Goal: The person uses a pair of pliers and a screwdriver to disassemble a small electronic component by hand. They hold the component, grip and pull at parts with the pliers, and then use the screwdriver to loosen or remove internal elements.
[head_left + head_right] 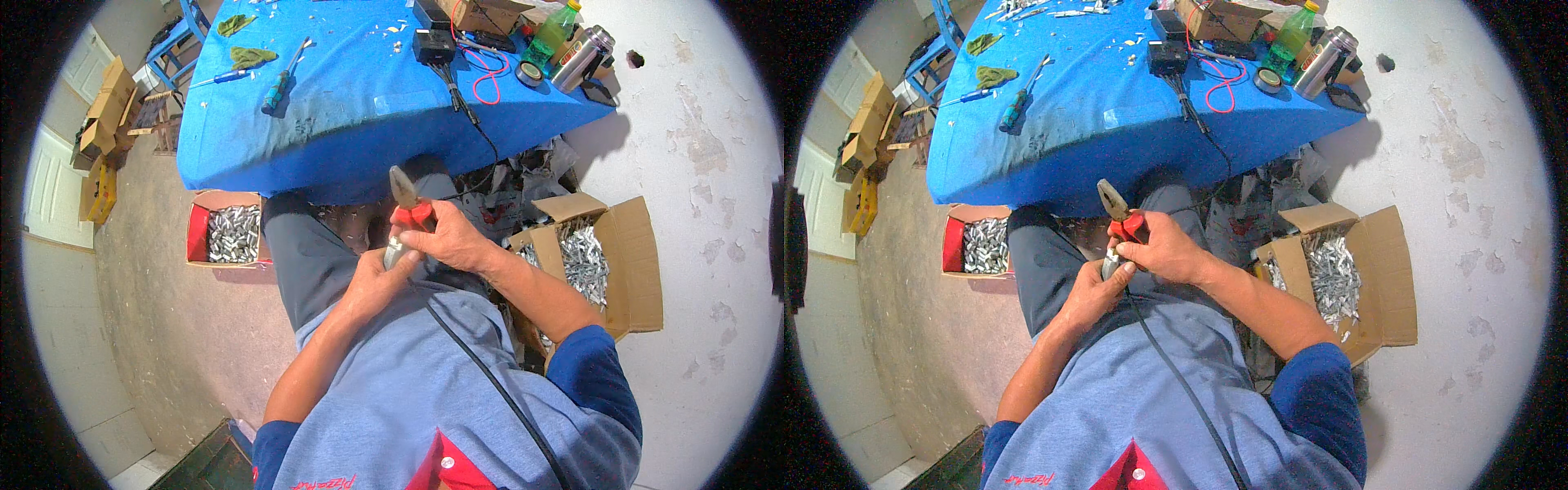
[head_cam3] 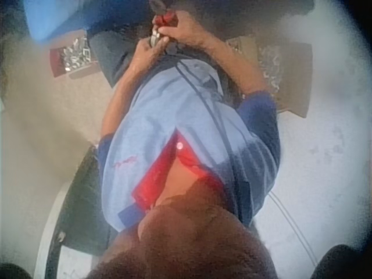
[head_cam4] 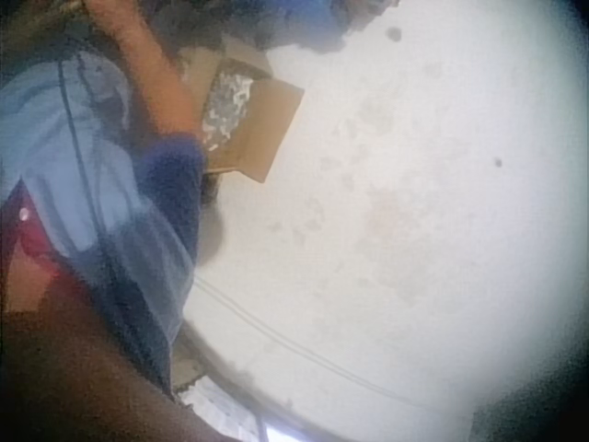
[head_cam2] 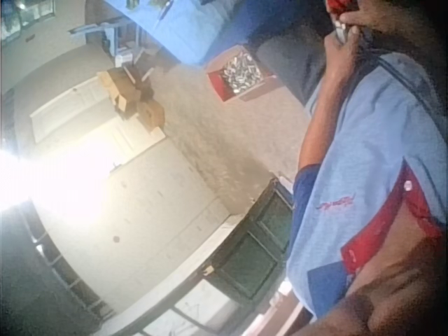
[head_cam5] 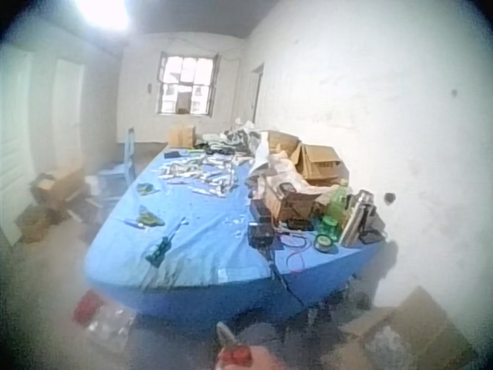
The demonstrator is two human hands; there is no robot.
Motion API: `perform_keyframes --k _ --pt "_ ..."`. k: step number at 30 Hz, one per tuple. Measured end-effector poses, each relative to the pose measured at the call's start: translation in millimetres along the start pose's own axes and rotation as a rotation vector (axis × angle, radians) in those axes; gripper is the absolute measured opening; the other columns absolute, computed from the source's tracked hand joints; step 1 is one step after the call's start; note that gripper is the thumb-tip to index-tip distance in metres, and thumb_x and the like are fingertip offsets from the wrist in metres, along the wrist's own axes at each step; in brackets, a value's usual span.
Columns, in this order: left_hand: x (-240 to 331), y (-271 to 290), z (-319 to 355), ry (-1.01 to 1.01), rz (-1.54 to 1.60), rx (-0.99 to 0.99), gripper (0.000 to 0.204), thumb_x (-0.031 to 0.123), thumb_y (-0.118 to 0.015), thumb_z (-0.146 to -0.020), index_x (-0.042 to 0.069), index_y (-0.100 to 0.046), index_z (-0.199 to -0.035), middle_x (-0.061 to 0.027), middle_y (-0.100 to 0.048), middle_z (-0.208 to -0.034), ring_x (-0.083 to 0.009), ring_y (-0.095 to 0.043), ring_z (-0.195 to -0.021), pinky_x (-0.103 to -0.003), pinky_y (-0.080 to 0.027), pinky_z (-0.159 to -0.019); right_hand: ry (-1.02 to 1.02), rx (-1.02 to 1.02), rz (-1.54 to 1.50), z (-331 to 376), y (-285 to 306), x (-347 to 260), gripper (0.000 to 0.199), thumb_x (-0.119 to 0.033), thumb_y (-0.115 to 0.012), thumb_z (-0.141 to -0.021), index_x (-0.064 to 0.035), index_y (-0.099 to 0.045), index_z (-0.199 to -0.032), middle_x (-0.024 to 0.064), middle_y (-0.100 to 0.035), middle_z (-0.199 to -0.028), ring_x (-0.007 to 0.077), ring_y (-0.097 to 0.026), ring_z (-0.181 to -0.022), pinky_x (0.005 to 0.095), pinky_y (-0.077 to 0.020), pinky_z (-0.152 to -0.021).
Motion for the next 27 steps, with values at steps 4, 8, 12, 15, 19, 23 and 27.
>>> perform_keyframes --k 4,8,12,15,19,23,27 --pt "-2.5 -0.9 -1.0 0.012 0.000 0.018 0.031 0.031 -0.061 -0.093 0.001 -0.066 -0.086 0.0042 -0.054 -0.069 -0.0051 -0.046 -0.063 -0.025 -0.038 -0.055 -0.047 -0.035 -0.060 -0.9 1.7 7.2 0.019 -0.011 -0.064 -0.088 -0.0006 -0.061 -0.104 0.0043 -0.065 -0.089 0.0095 -0.058 -0.070 0.0263 -0.0483 -0.061" --pt "-3.4 -3.9 -2.3 -0.096 -0.017 0.047 0.033 0.034 -0.061 -0.095 0.006 -0.057 -0.078 0.0059 -0.047 -0.061 -0.0045 -0.039 -0.052 -0.025 -0.029 -0.045 -0.088 -0.039 -0.059 -1.6 3.2 6.4 0.020 -0.013 -0.063 -0.089 -0.0005 -0.061 -0.104 0.0055 -0.065 -0.090 0.0089 -0.056 -0.066 0.0256 -0.0467 -0.058" --pt "-0.1 -3.8 -0.8 -0.105 -0.044 0.063 0.033 0.032 -0.062 -0.095 0.004 -0.058 -0.078 0.0059 -0.048 -0.065 -0.0038 -0.039 -0.057 -0.024 -0.030 -0.049 -0.189 -0.027 -0.227 1.7 4.3 -0.3 0.026 -0.011 -0.060 -0.087 -0.0003 -0.056 -0.110 0.0100 -0.065 -0.097 0.0107 -0.057 -0.065 0.0241 -0.0456 -0.052" --pt "-3.6 -2.7 -1.8 -0.125 -0.030 0.102 0.032 0.030 -0.062 -0.095 0.003 -0.059 -0.079 0.0058 -0.049 -0.067 -0.0038 -0.040 -0.060 -0.024 -0.032 -0.051 -0.231 -0.121 -0.477 2.4 13.8 3.0 0.033 -0.006 -0.055 -0.085 -0.0012 -0.049 -0.117 0.0151 -0.064 -0.107 0.0138 -0.061 -0.070 0.0228 -0.0460 -0.049" --pt "-5.3 1.6 -0.8 -0.139 -0.062 0.111 0.030 0.028 -0.063 -0.095 0.002 -0.059 -0.080 0.0059 -0.048 -0.068 -0.0042 -0.039 -0.062 -0.024 -0.033 -0.052 -0.276 -0.065 -0.627 17.9 16.8 -9.8 0.051 -0.006 -0.057 -0.081 0.0023 -0.044 -0.130 0.0189 -0.062 -0.112 0.0118 -0.057 -0.063 0.0221 -0.0463 -0.046" --pt "-4.7 -2.3 2.8 -0.214 -0.027 0.086 0.031 0.028 -0.063 -0.095 0.003 -0.057 -0.078 0.0058 -0.048 -0.068 -0.0047 -0.040 -0.062 -0.025 -0.033 -0.052 -0.258 -0.033 -0.844 34.3 14.5 -1.1 0.053 -0.007 -0.053 -0.083 0.0008 -0.041 -0.134 0.0215 -0.058 -0.120 0.0134 -0.062 -0.070 0.0219 -0.0474 -0.045" --pt "-6.1 11.6 6.4 -0.143 -0.125 0.173 0.031 0.028 -0.063 -0.094 0.004 -0.056 -0.075 0.0056 -0.047 -0.066 -0.0050 -0.039 -0.061 -0.026 -0.032 -0.051 -0.175 0.170 -1.138 44.8 20.1 -9.9 0.055 -0.009 -0.051 -0.082 -0.0001 -0.040 -0.135 0.0230 -0.057 -0.119 0.0279 -0.066 -0.087 0.0232 -0.0485 -0.043"
Point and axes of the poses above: each hand's wrist, its own z-axis away from the middle knuckle, its own y-axis out of the back of the hand, x = y × z, the point moved 2 cm from there along -z, towards the middle knuckle
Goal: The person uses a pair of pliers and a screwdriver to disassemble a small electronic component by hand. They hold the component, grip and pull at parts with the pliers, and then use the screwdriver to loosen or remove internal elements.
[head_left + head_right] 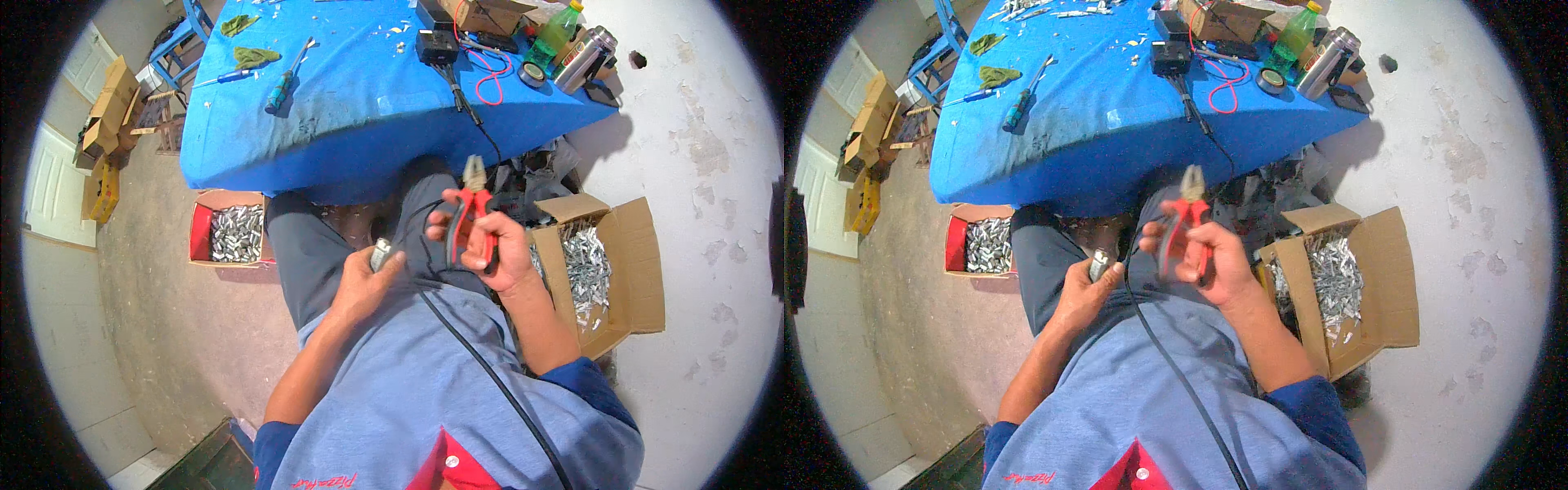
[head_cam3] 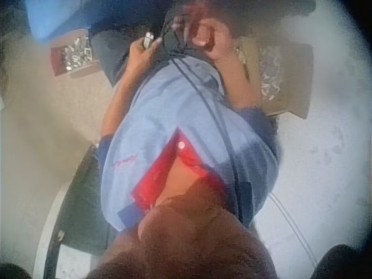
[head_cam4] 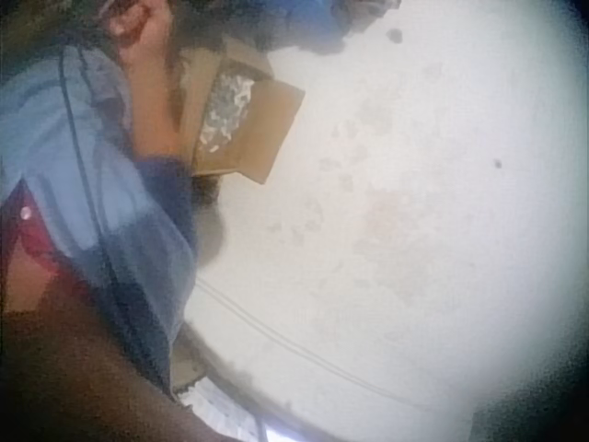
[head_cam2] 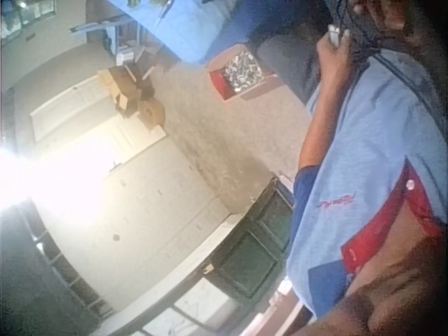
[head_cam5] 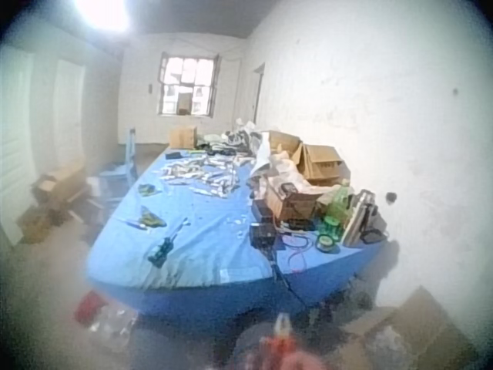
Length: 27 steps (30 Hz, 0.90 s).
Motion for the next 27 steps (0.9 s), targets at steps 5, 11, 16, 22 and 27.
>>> perform_keyframes --k 5,11,16,22,27 --pt "-7.0 11.2 0.0 0.010 -0.007 0.053 0.033 0.027 -0.064 -0.093 0.003 -0.054 -0.072 0.0046 -0.046 -0.063 -0.0054 -0.039 -0.060 -0.028 -0.033 -0.050 -0.112 -0.146 0.103 22.1 25.2 24.2 0.055 -0.009 -0.053 -0.078 0.0035 -0.045 -0.131 0.0227 -0.061 -0.107 0.0330 -0.066 -0.093 0.0234 -0.0491 -0.040" --pt "-5.2 16.1 -1.5 0.015 -0.010 0.088 0.030 0.025 -0.063 -0.092 0.001 -0.055 -0.075 0.0045 -0.045 -0.064 -0.0056 -0.038 -0.061 -0.028 -0.034 -0.052 -0.365 -0.223 0.768 32.2 -12.8 4.7 0.045 -0.002 -0.054 -0.076 0.0062 -0.051 -0.120 0.0183 -0.064 -0.103 0.0218 -0.067 -0.085 0.0265 -0.0524 -0.051" --pt "-2.9 15.9 -2.2 -0.062 0.013 0.118 0.018 0.017 -0.064 -0.090 0.001 -0.063 -0.083 0.0051 -0.053 -0.069 -0.0042 -0.043 -0.063 -0.024 -0.036 -0.053 -0.585 -0.328 1.062 17.0 -18.9 0.9 0.034 -0.012 -0.060 -0.079 0.0014 -0.058 -0.110 0.0072 -0.061 -0.094 0.0133 -0.060 -0.082 0.0279 -0.0539 -0.059" --pt "-15.6 17.9 -4.1 -0.111 -0.002 0.118 0.009 0.006 -0.060 -0.089 0.000 -0.066 -0.091 0.0038 -0.058 -0.073 -0.0043 -0.048 -0.066 -0.023 -0.041 -0.056 -0.759 -0.346 1.170 2.1 -30.4 -9.1 0.034 -0.017 -0.065 -0.075 -0.0001 -0.060 -0.105 0.0078 -0.061 -0.097 0.0149 -0.061 -0.085 0.0307 -0.0576 -0.062" --pt "-11.1 11.7 -4.4 -0.106 0.004 0.102 0.010 0.002 -0.057 -0.087 0.000 -0.066 -0.092 0.0023 -0.059 -0.075 -0.0054 -0.049 -0.067 -0.024 -0.042 -0.057 -0.761 -0.339 1.090 -3.9 -24.3 -7.8 0.039 -0.017 -0.064 -0.074 0.0020 -0.060 -0.108 0.0106 -0.062 -0.101 0.0185 -0.064 -0.093 0.0322 -0.0589 -0.064"
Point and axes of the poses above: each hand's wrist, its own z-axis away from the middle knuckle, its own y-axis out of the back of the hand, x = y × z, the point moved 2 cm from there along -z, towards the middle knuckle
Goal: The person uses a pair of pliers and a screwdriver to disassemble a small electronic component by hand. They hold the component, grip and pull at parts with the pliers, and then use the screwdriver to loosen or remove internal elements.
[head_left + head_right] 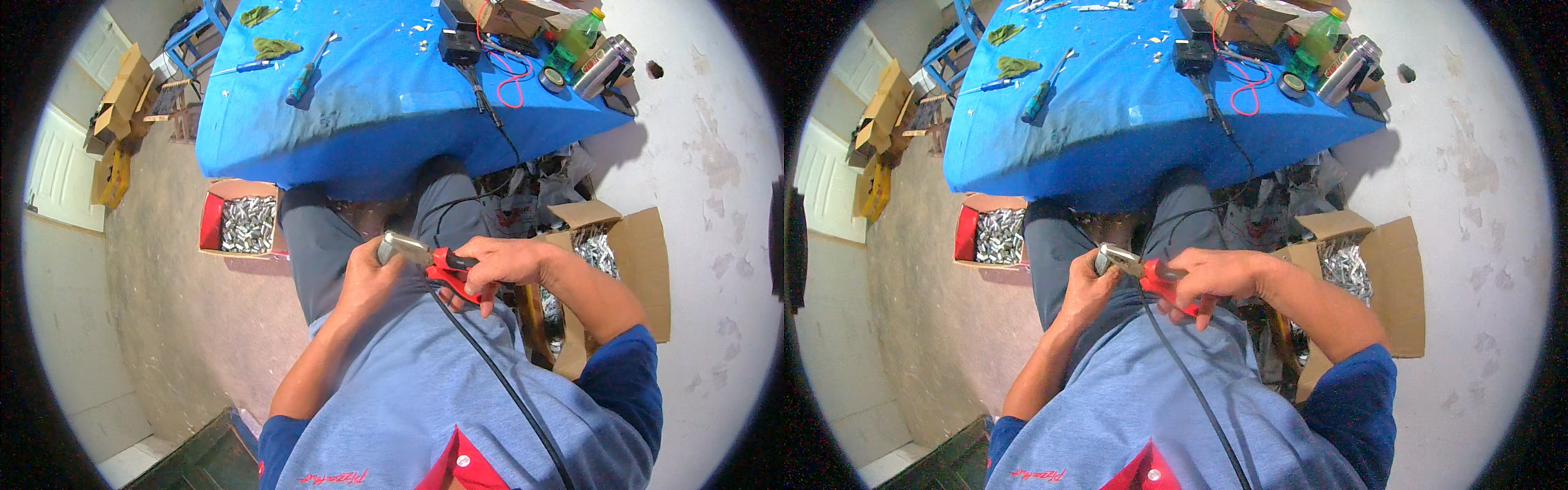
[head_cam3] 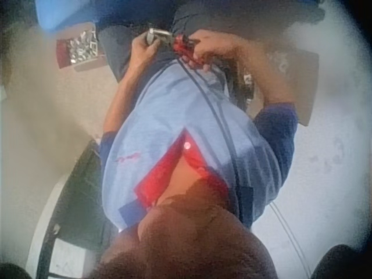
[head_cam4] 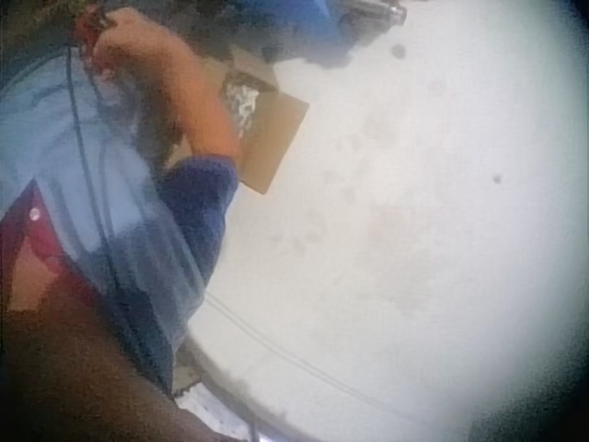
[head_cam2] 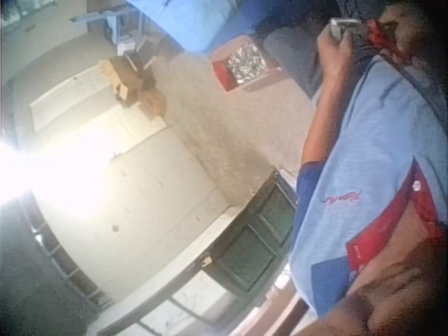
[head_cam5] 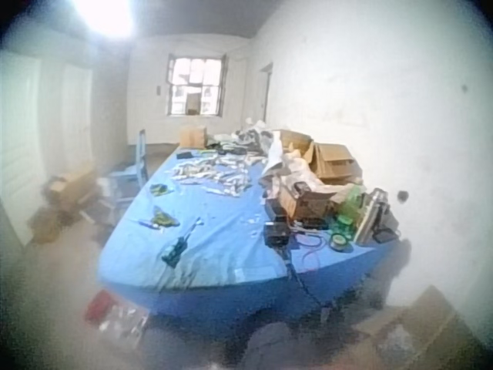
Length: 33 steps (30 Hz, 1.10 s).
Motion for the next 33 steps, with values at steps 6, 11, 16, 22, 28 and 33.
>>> perform_keyframes --k 6,11,16,22,28,33 --pt "8.2 1.5 1.9 -0.022 -0.038 0.005 0.011 0.002 -0.057 -0.087 -0.001 -0.066 -0.093 -0.0002 -0.063 -0.078 -0.0073 -0.053 -0.071 -0.025 -0.045 -0.062 -0.001 -0.019 -0.007 3.1 -3.0 0.5 0.042 -0.017 -0.062 -0.074 0.0034 -0.059 -0.111 0.0118 -0.063 -0.103 0.0198 -0.065 -0.093 0.0327 -0.0596 -0.064" --pt "2.1 -0.8 0.4 0.006 -0.038 -0.002 0.012 0.003 -0.058 -0.088 -0.001 -0.067 -0.095 -0.0016 -0.066 -0.081 -0.0073 -0.055 -0.073 -0.026 -0.046 -0.065 -0.003 -0.026 -0.104 -1.6 2.8 10.5 0.042 -0.016 -0.061 -0.074 0.0044 -0.059 -0.111 0.0129 -0.064 -0.102 0.0205 -0.066 -0.091 0.0327 -0.0600 -0.063" --pt "-2.1 -2.4 1.0 0.021 -0.061 -0.008 0.013 0.003 -0.058 -0.089 -0.001 -0.067 -0.097 -0.0023 -0.066 -0.081 -0.0076 -0.056 -0.074 -0.026 -0.047 -0.066 0.030 -0.014 -0.097 0.5 1.3 5.8 0.043 -0.016 -0.062 -0.075 0.0049 -0.059 -0.112 0.0131 -0.065 -0.102 0.0208 -0.067 -0.091 0.0331 -0.0603 -0.063" --pt "3.8 -5.2 0.7 0.005 -0.056 -0.019 0.013 0.004 -0.058 -0.089 -0.001 -0.067 -0.096 -0.0027 -0.066 -0.081 -0.0082 -0.056 -0.074 -0.027 -0.047 -0.066 0.035 -0.008 -0.093 3.9 0.0 6.4 0.045 -0.017 -0.061 -0.075 0.0049 -0.058 -0.114 0.0132 -0.065 -0.103 0.0211 -0.067 -0.092 0.0332 -0.0604 -0.063" --pt "4.0 -4.9 1.5 0.012 -0.072 -0.013 0.011 0.004 -0.058 -0.088 -0.001 -0.066 -0.093 -0.0014 -0.064 -0.078 -0.0078 -0.054 -0.072 -0.027 -0.046 -0.064 0.053 -0.030 -0.116 4.7 0.9 11.0 0.045 -0.017 -0.060 -0.075 0.0049 -0.059 -0.114 0.0130 -0.066 -0.101 0.0201 -0.066 -0.091 0.0333 -0.0601 -0.063" --pt "4.3 -3.5 2.0 0.021 -0.079 -0.008 0.009 0.002 -0.057 -0.087 -0.002 -0.065 -0.090 0.0000 -0.061 -0.076 -0.0067 -0.051 -0.070 -0.026 -0.044 -0.061 0.038 -0.047 -0.117 1.7 2.2 16.7 0.044 -0.017 -0.060 -0.075 0.0053 -0.059 -0.114 0.0134 -0.066 -0.101 0.0204 -0.067 -0.091 0.0332 -0.0600 -0.062"
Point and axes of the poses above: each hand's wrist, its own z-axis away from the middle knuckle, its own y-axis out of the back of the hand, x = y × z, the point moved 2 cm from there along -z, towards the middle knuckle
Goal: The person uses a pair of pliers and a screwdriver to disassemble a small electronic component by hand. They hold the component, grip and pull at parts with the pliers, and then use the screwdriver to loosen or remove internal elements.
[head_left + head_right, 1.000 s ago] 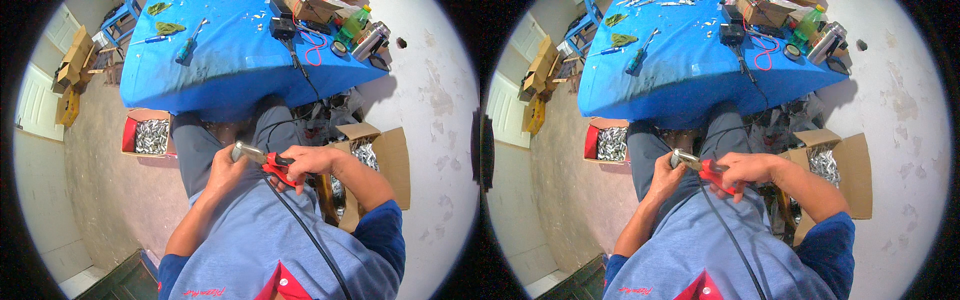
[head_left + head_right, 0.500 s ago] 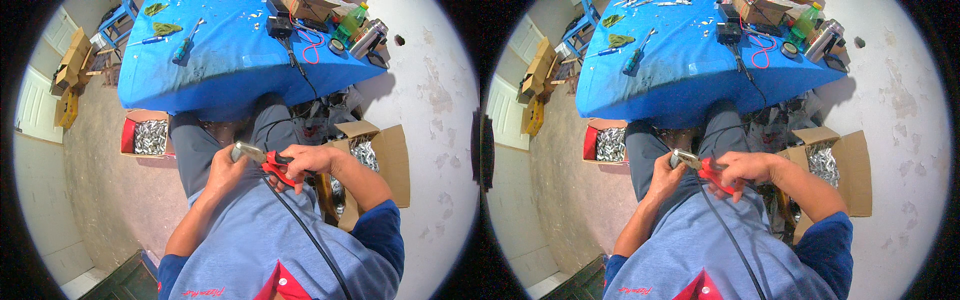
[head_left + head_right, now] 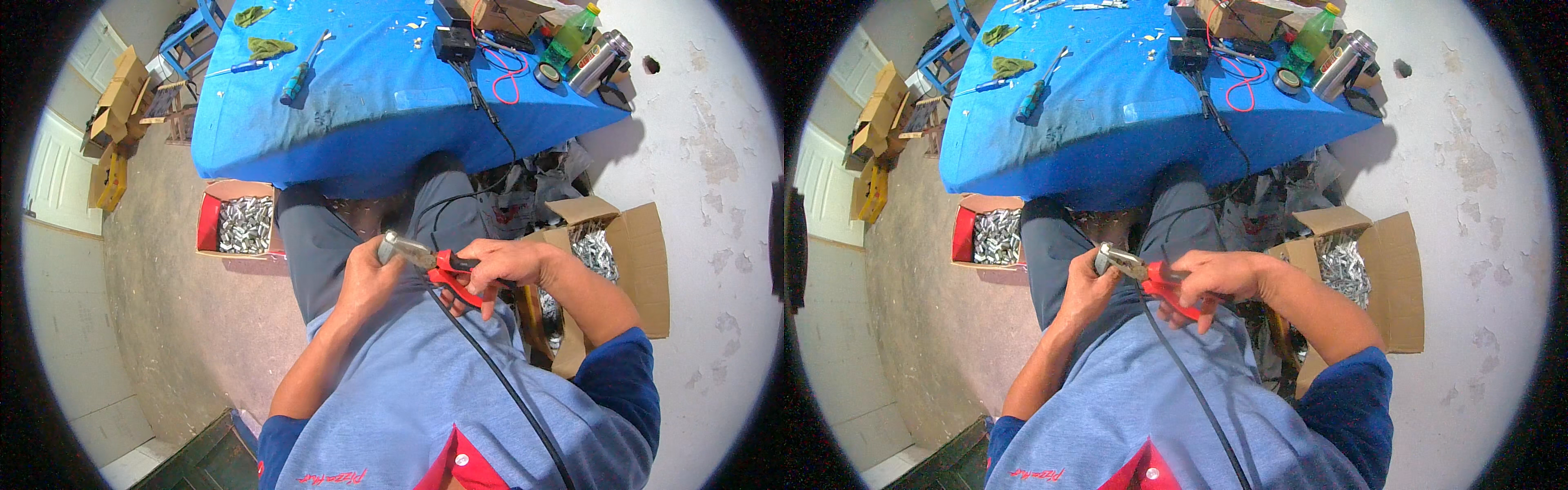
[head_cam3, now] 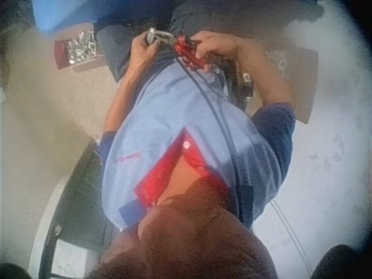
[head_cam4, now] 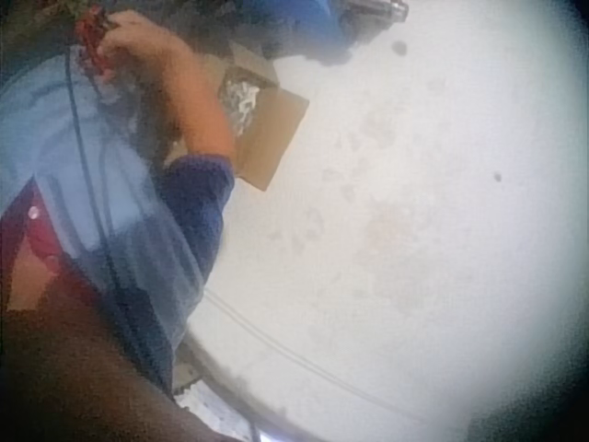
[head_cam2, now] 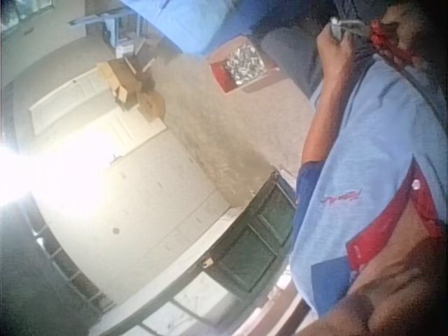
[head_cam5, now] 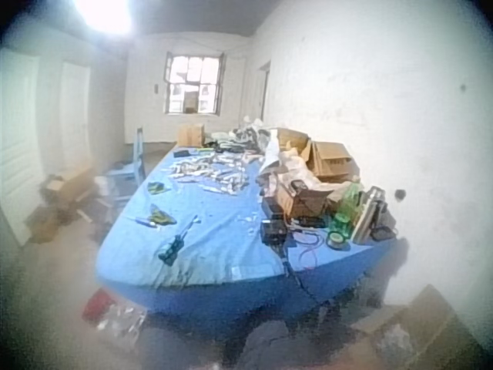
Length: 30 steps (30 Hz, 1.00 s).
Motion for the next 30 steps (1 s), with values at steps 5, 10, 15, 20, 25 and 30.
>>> perform_keyframes --k 5,10,15,20,25,30 --pt "-3.7 1.3 -0.3 -0.002 -0.015 0.006 0.018 0.009 -0.059 -0.084 -0.003 -0.067 -0.096 -0.0074 -0.065 -0.073 -0.0107 -0.057 -0.069 -0.030 -0.048 -0.065 0.006 -0.009 -0.007 1.1 -1.2 -3.8 0.043 -0.017 -0.060 -0.075 0.0054 -0.060 -0.113 0.0136 -0.066 -0.101 0.0207 -0.067 -0.090 0.0331 -0.0601 -0.063" --pt "1.7 -1.6 -0.7 -0.026 0.008 -0.015 0.011 0.003 -0.059 -0.088 -0.001 -0.066 -0.095 -0.0010 -0.063 -0.078 -0.0073 -0.053 -0.072 -0.026 -0.046 -0.063 -0.005 0.017 -0.026 1.7 -0.5 -4.4 0.043 -0.015 -0.060 -0.075 0.0053 -0.059 -0.112 0.0139 -0.066 -0.100 0.0221 -0.067 -0.091 0.0340 -0.0606 -0.063" --pt "2.0 -2.8 -0.8 -0.051 0.023 -0.020 0.012 0.006 -0.060 -0.090 -0.001 -0.067 -0.098 -0.0012 -0.064 -0.080 -0.0068 -0.053 -0.072 -0.026 -0.045 -0.064 0.019 0.031 -0.040 1.0 1.1 -4.0 0.042 -0.014 -0.059 -0.075 0.0044 -0.059 -0.113 0.0153 -0.066 -0.101 0.0240 -0.067 -0.092 0.0348 -0.0608 -0.063" --pt "10.1 -1.9 0.1 0.032 -0.007 -0.018 0.019 0.013 -0.060 -0.089 -0.003 -0.066 -0.099 -0.0068 -0.066 -0.078 -0.0106 -0.057 -0.072 -0.030 -0.048 -0.067 0.045 0.064 -0.108 1.5 0.2 -5.0 0.047 -0.013 -0.057 -0.076 0.0028 -0.054 -0.121 0.0158 -0.064 -0.106 0.0242 -0.067 -0.091 0.0354 -0.0609 -0.064" --pt "7.9 -8.0 1.5 0.025 -0.009 -0.044 0.026 0.020 -0.062 -0.090 -0.005 -0.065 -0.096 -0.0080 -0.064 -0.073 -0.0105 -0.056 -0.070 -0.031 -0.047 -0.065 0.149 0.131 -0.114 -5.4 3.0 4.6 0.045 -0.016 -0.059 -0.081 0.0002 -0.052 -0.123 0.0136 -0.064 -0.107 0.0208 -0.067 -0.089 0.0326 -0.0589 -0.060" --pt "21.6 -10.6 2.5 0.076 0.064 -0.069 0.027 0.022 -0.065 -0.092 0.001 -0.059 -0.078 0.0048 -0.050 -0.066 -0.0052 -0.041 -0.063 -0.026 -0.035 -0.053 0.434 0.494 0.129 -20.2 0.2 -2.7 0.036 -0.013 -0.064 -0.085 -0.0013 -0.054 -0.118 0.0075 -0.064 -0.102 0.0143 -0.062 -0.091 0.0288 -0.0540 -0.072"
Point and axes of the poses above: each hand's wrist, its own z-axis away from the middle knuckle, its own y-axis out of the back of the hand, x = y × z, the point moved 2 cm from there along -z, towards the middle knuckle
